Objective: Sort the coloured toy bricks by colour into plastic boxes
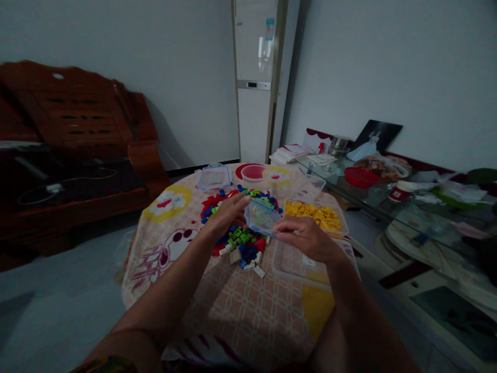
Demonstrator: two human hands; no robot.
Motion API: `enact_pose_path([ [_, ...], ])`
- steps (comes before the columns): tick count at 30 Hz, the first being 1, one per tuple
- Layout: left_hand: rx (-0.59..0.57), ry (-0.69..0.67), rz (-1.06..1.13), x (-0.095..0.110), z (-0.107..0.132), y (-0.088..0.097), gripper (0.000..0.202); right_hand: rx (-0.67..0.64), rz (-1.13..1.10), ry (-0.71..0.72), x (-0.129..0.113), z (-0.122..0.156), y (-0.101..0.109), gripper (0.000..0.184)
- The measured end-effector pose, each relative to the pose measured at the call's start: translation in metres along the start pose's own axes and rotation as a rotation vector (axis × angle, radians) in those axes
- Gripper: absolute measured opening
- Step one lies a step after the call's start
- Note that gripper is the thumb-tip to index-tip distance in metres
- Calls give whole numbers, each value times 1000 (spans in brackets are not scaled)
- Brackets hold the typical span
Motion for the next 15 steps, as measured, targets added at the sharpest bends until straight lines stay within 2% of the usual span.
enact_pose_path([
  [3, -3, 43, 14, -18, 16, 14, 71, -163, 25, 36, -7, -3, -39, 19],
  [5, -9, 46, 61, -22, 25, 22, 68, -179, -2, 11, -6, -3, -47, 20],
  [7, 42, 16, 102, -19, 29, 38, 67, -110, -72, -48, 1, -3, -38, 25],
  [10, 191, -32, 137, -14, 19, 77, 64, 57, -206, -164, 21, 1, -11, 29],
  [13, 381, -38, 175, -15, -8, 129, 56, 176, -302, -273, 41, 9, 11, 30],
  [15, 433, -52, 194, -14, -36, 156, 51, 231, -314, -322, 50, 14, 22, 32],
])
Point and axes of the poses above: each hand's wrist, its own z-axis away from the middle knuckle, its own y-axis out of the back of the hand, x = y × z, the point moved 10 cm from there along -z, towards the middle knuckle, and after that the axes turned 3 degrees about -z, right-handed, at the moved point
